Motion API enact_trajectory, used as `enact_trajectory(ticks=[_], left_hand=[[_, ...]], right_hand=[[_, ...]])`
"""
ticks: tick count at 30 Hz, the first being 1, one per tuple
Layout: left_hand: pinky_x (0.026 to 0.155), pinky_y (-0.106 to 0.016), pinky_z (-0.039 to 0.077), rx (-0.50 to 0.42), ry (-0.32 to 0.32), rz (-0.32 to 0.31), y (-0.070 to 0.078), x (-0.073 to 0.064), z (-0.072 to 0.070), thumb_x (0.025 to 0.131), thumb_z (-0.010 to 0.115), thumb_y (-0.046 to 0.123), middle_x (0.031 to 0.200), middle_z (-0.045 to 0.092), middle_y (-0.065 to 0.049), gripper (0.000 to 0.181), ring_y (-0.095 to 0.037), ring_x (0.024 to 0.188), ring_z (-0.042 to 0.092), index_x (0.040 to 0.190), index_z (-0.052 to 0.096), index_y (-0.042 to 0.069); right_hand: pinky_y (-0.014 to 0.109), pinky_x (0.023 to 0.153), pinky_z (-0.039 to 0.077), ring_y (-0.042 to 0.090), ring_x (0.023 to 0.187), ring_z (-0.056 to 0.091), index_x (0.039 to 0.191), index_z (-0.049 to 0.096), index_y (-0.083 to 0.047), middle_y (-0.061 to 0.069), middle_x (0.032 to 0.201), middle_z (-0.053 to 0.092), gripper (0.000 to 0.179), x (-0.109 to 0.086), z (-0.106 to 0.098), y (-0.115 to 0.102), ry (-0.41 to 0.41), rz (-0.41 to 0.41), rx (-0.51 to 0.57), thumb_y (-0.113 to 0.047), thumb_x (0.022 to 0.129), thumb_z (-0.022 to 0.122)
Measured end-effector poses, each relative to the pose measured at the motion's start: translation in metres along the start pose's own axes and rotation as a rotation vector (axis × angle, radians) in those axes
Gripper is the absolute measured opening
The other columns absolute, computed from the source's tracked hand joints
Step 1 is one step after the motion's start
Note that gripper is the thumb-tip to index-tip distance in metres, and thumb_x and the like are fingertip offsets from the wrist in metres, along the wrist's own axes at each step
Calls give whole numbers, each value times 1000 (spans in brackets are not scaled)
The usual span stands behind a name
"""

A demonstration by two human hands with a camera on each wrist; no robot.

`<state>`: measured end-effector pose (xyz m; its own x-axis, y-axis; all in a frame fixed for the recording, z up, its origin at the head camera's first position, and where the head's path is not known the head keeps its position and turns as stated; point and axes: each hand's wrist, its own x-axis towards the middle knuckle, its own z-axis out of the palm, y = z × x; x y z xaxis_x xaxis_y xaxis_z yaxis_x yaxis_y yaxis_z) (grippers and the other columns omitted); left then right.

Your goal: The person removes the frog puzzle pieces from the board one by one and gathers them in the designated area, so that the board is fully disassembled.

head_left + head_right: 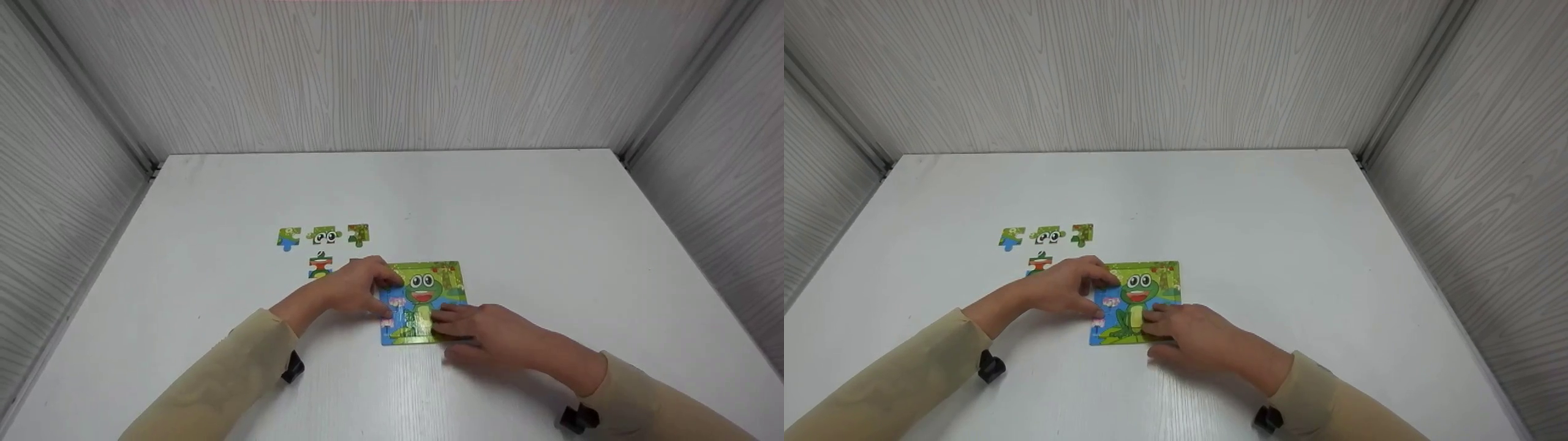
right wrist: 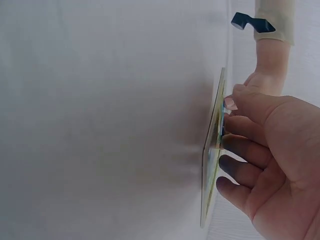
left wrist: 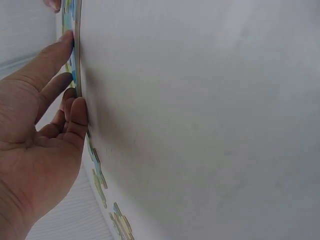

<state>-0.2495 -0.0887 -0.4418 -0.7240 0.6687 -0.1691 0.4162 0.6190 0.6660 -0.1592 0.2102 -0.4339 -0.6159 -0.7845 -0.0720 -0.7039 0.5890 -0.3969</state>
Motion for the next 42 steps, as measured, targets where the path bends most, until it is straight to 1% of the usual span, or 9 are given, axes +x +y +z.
enact_trajectory(ticks=[5, 8, 14, 22, 28, 31, 35, 38, 42], left_hand=[[100, -36, 48, 8, -1, 20, -3, 1, 0, 86, 91, 23, 121, 61, 2, 54, -16, 109, 58, 136, 73, 14], [97, -35, 49, 12, -2, 30, -3, 1, -1, 85, 92, 23, 122, 61, 1, 54, -17, 108, 57, 135, 73, 13], [98, -35, 48, 17, 1, 9, -2, 2, 0, 86, 91, 24, 122, 60, 2, 54, -17, 108, 56, 136, 73, 16], [102, -35, 47, 16, 0, -1, -1, 1, 2, 87, 91, 26, 124, 61, 4, 53, -16, 112, 56, 136, 73, 18], [102, -35, 47, 5, 5, 13, -3, 0, 2, 85, 92, 26, 123, 61, 4, 50, -16, 111, 56, 132, 75, 17], [101, -35, 47, 5, 9, 27, -3, 0, 1, 85, 92, 25, 121, 61, 4, 48, -15, 109, 56, 129, 76, 16], [96, -36, 48, 15, 12, 42, -3, 0, 1, 85, 92, 24, 119, 62, 4, 45, -16, 106, 56, 126, 76, 16], [98, -36, 48, 28, 17, 34, -3, 0, 2, 85, 91, 25, 118, 61, 5, 44, -15, 107, 56, 125, 76, 16], [104, -36, 46, 26, 25, 10, -2, -1, 2, 85, 92, 27, 118, 60, 6, 43, -15, 109, 56, 123, 73, 17]], right_hand=[[50, 108, 50, 25, 143, 53, 147, 65, -11, 7, 153, 58, 46, 10, 0, -4, 26, -69, -29, -30, 105, 69], [47, 109, 49, 24, 142, 54, 145, 67, -11, 6, 152, 59, 45, 17, 3, -7, 23, -99, -46, -31, 105, 70], [43, 111, 48, 22, 142, 54, 144, 68, -12, 5, 151, 60, 46, 28, 7, -9, 3, -124, -29, -35, 105, 70], [44, 112, 47, 24, 144, 52, 148, 65, -12, 5, 153, 58, 49, 29, 14, -5, -40, -99, -7, -35, 105, 69], [45, 113, 46, 25, 145, 51, 148, 64, -11, 6, 154, 57, 48, 28, 15, -4, -37, -117, -2, -35, 106, 67], [45, 113, 46, 25, 145, 51, 148, 64, -11, 6, 154, 57, 47, 28, 14, -4, -34, -122, 3, -34, 106, 67], [45, 114, 45, 25, 146, 50, 148, 64, -12, 4, 153, 58, 46, 27, 14, -6, -33, -104, 6, -33, 106, 68], [45, 115, 44, 25, 147, 49, 148, 64, -13, 3, 153, 58, 47, 26, 14, -7, -36, -83, 14, -32, 106, 68], [45, 115, 44, 24, 148, 48, 149, 63, -13, 2, 154, 57, 48, 25, 13, -9, -45, -64, 27, -32, 106, 68]])
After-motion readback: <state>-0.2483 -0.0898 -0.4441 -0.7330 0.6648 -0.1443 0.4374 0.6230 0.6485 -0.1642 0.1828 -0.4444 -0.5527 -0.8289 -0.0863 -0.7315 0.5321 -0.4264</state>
